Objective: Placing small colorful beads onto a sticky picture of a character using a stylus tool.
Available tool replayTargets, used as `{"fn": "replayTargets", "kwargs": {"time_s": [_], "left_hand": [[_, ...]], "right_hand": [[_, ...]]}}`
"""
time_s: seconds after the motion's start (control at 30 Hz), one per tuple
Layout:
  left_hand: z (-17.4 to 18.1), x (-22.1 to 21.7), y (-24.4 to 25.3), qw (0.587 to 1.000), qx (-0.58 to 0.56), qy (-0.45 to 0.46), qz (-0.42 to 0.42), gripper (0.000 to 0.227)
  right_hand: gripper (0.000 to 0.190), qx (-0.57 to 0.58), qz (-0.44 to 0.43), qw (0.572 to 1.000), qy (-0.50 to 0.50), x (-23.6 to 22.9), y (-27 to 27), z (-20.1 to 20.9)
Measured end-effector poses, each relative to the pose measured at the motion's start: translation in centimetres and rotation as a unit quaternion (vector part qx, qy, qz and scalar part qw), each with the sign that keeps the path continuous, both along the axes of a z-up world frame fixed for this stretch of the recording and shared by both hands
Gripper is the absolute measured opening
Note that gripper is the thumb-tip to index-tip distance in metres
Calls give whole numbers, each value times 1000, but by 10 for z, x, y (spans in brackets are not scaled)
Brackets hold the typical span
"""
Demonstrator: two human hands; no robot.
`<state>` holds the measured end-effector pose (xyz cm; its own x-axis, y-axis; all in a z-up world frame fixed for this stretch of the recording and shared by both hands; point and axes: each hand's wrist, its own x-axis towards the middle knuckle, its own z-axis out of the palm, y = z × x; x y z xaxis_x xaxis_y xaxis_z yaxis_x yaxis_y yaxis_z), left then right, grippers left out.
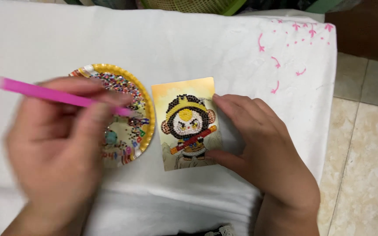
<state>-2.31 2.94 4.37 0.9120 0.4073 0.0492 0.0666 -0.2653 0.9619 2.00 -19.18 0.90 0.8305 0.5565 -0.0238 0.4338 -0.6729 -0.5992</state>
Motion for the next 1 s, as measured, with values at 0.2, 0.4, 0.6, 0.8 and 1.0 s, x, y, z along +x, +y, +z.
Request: {"fn": "replayTargets", "kwargs": {"time_s": [0.2, 0.4, 0.6, 0.8, 1.0], "left_hand": [[-16, -25, 64, 988, -112, 82, -72, 11], [-29, -21, 79, 952, -146, 164, -213, 14], [-47, -20, 64, 999, 2, 26, -37, 3], [-50, -15, 61, 993, 86, 8, -77, 3], [-48, -15, 61, 996, 86, -20, -9, 5]], "right_hand": [[80, -7, -1, 1000, 2, -1, 2, 1], [79, -17, 4, 1000, -11, -1, 6, 2], [79, -36, 14, 999, -13, 1, 8, 2], [82, -30, 10, 999, -21, 0, 7, -2], [83, -38, 9, 999, -21, 0, 7, -4]]}}
